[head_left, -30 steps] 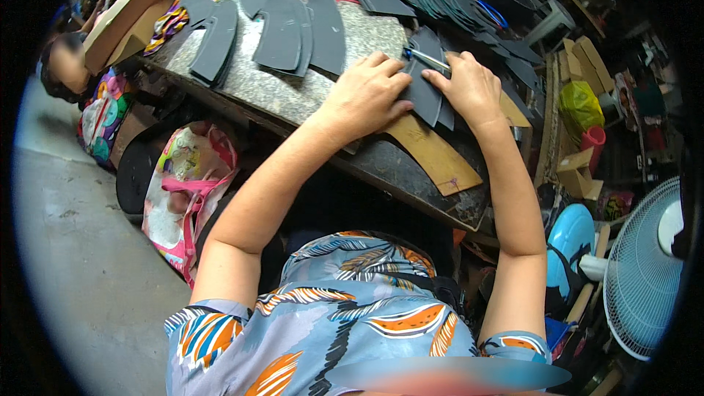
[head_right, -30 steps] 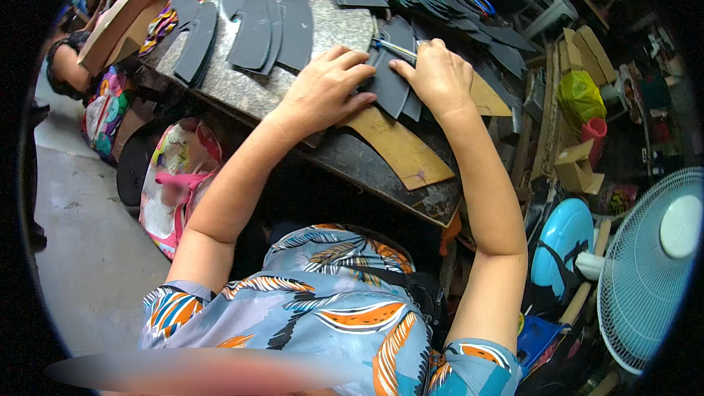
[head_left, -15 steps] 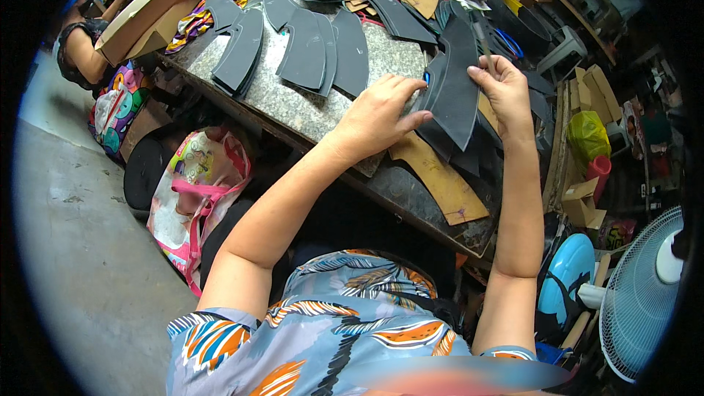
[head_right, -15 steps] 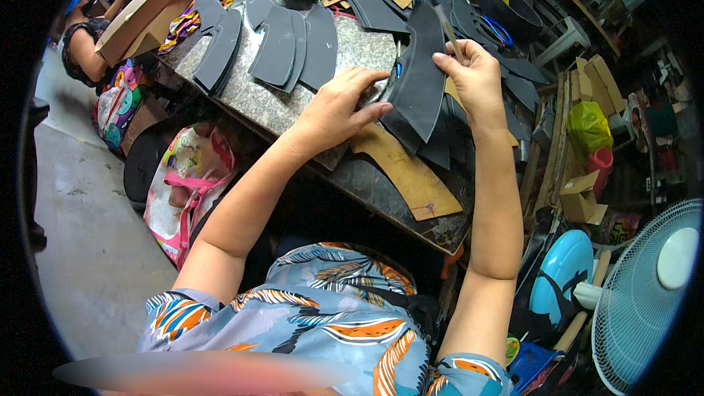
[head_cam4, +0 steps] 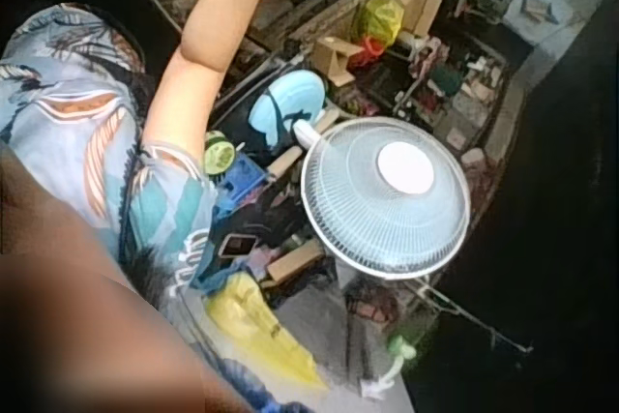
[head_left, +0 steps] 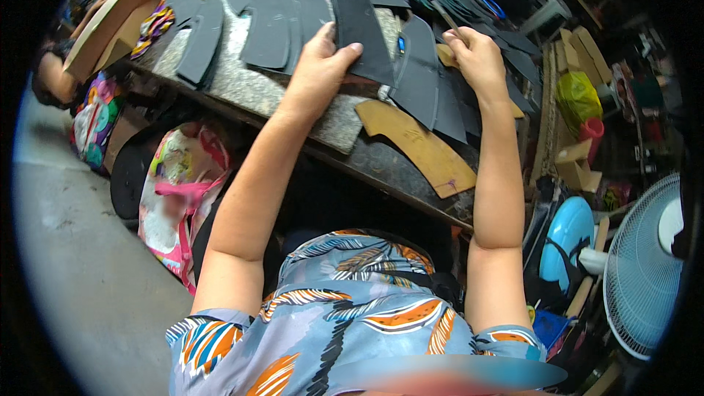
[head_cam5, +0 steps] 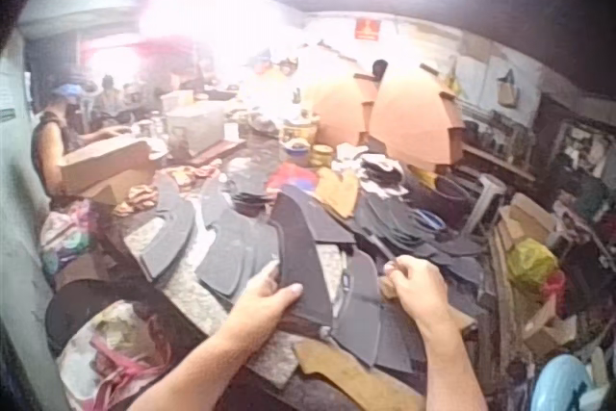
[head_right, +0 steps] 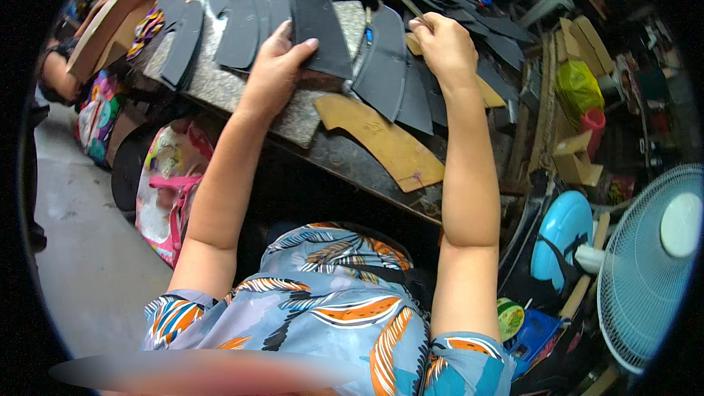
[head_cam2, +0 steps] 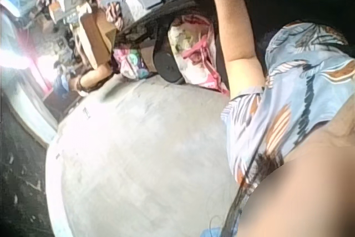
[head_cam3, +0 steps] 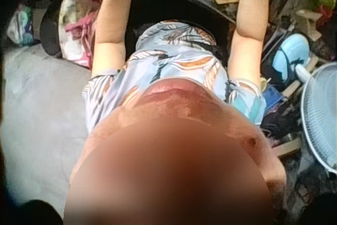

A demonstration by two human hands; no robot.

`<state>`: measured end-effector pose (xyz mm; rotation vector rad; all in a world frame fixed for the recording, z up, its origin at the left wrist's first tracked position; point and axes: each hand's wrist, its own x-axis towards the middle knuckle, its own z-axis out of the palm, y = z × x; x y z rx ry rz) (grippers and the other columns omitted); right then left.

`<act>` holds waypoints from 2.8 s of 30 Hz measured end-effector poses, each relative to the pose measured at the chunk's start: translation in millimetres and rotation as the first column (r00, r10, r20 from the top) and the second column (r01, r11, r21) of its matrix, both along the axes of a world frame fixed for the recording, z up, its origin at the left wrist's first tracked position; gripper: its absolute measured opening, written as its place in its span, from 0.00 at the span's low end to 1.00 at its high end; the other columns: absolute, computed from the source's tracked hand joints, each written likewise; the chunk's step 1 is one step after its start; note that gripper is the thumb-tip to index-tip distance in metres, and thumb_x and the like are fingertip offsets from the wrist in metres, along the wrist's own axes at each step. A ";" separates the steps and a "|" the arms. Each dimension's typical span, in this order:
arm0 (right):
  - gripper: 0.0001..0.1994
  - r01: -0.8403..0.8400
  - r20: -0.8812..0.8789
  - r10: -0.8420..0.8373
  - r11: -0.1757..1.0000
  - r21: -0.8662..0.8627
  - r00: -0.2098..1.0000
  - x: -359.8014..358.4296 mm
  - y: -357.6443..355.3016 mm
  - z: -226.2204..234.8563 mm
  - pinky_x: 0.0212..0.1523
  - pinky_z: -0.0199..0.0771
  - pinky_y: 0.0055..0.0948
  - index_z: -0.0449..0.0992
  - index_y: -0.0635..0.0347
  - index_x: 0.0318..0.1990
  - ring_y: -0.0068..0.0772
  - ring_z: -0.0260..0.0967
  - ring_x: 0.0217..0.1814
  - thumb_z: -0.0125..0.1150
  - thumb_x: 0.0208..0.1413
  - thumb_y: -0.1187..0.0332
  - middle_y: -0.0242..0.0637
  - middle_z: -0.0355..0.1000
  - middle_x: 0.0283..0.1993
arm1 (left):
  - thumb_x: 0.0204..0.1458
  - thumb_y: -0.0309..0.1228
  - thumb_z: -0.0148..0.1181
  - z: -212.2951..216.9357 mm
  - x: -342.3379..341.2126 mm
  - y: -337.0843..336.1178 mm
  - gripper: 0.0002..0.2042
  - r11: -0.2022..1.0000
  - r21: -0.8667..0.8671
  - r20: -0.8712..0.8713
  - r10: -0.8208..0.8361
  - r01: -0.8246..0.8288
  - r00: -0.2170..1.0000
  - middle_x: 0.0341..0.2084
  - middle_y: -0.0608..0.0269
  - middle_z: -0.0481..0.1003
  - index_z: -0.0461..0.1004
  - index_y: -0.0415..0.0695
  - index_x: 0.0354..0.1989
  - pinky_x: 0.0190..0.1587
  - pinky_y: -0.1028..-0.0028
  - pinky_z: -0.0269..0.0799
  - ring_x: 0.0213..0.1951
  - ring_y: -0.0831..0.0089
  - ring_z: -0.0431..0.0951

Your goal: The person places a cardboard template on a dark sheet of material and uses a pen to trace its outline. They then remove the template and set the marked material aside, repeating the process with additional pieces.

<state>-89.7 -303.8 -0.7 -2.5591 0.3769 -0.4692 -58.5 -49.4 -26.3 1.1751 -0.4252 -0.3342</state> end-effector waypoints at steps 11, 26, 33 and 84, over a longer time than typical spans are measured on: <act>0.22 0.006 -0.073 -0.015 0.992 -0.129 0.997 -2.4 21.7 -12.3 0.44 0.75 0.40 0.81 0.56 0.43 0.46 0.78 0.42 0.70 0.48 0.50 0.44 0.80 0.38 | 0.56 0.20 0.49 1.2 0.7 4.7 0.22 0.999 0.036 -0.049 -0.006 0.008 0.999 0.45 0.57 0.74 0.60 0.34 0.61 0.39 0.73 0.83 0.41 0.73 0.80; 0.09 -0.340 0.377 0.018 0.473 0.813 0.926 1.0 27.8 -5.9 0.37 0.72 0.17 0.72 0.62 0.45 0.15 0.70 0.34 0.62 0.62 0.68 0.28 0.72 0.36 | 0.59 0.26 0.52 2.9 1.2 0.3 0.22 0.998 -0.001 -0.205 0.059 -0.061 0.977 0.41 0.57 0.75 0.63 0.28 0.60 0.36 0.77 0.77 0.36 0.76 0.78; 0.08 -0.291 0.305 0.041 0.446 0.846 0.951 -2.9 37.5 -3.6 0.24 0.65 0.14 0.72 0.58 0.44 0.11 0.66 0.25 0.62 0.61 0.67 0.23 0.71 0.30 | 0.60 0.30 0.55 6.0 1.0 5.0 0.22 0.998 -0.029 -0.292 0.049 -0.061 0.955 0.41 0.57 0.76 0.65 0.30 0.59 0.37 0.76 0.78 0.36 0.74 0.79; 0.10 -0.262 0.159 0.344 0.280 0.923 0.926 -6.9 45.7 -5.2 0.23 0.78 0.15 0.76 0.62 0.41 0.19 0.77 0.24 0.63 0.56 0.66 0.35 0.78 0.32 | 0.51 0.18 0.54 2.2 -2.4 20.3 0.27 0.975 -0.144 -0.118 -0.187 0.169 0.975 0.47 0.48 0.75 0.59 0.28 0.63 0.38 0.78 0.83 0.39 0.72 0.82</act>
